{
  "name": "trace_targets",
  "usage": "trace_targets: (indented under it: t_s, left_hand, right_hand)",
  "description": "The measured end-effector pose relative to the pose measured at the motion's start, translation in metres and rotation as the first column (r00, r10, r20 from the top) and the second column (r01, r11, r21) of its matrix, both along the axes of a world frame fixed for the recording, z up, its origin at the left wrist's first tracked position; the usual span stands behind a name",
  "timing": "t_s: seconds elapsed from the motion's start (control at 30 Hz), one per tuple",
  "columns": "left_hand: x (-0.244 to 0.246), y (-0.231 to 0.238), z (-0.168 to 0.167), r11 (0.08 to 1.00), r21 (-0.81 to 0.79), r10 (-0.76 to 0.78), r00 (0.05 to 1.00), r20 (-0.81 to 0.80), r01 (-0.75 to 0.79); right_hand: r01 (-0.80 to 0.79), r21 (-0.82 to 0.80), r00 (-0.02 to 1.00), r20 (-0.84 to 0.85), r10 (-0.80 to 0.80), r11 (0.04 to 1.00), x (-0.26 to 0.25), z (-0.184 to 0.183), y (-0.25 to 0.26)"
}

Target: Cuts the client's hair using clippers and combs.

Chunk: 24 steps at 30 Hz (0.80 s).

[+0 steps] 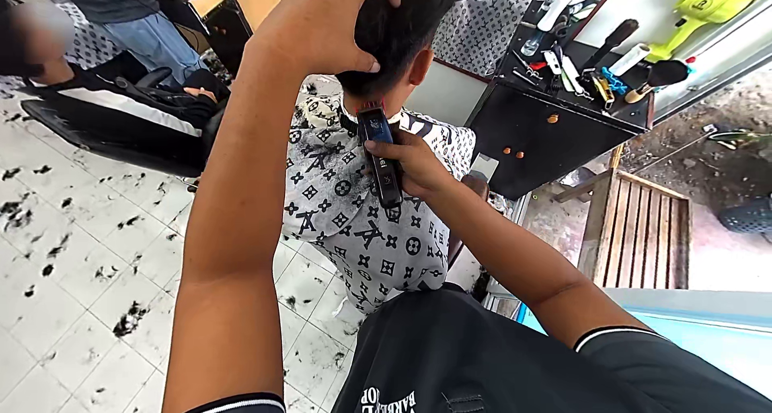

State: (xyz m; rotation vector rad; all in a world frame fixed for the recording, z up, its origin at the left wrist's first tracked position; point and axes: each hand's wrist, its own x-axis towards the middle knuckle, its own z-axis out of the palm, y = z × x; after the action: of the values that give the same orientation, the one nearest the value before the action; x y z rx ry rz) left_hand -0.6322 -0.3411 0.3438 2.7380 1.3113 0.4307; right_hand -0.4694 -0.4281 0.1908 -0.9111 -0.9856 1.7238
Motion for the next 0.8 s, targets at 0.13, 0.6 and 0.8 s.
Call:
trace_targets:
  t_s: [0.13, 0.6, 0.8]
  left_hand:
    - [-0.004, 0.001, -0.003, 1.0, -0.025, -0.013, 1.0, 0.002, 0.013]
    - [-0.006, 0.007, -0.007, 0.999, -0.016, -0.047, 0.999, 0.026, 0.047]
    - [-0.005, 0.007, -0.007, 0.999, -0.004, -0.042, 0.999, 0.02, 0.042]
  right_hand:
    - [0.122, -0.007, 0.992, -0.02, -0.123, 0.992, -0.017, 0.003, -0.001]
    - [0.227, 0.203, 0.966, 0.078, -0.246, 0.953, -0.039, -0.001, -0.005]
    - [0.254, 0.232, 0.951, 0.118, -0.287, 0.939, -0.042, 0.003, -0.001]
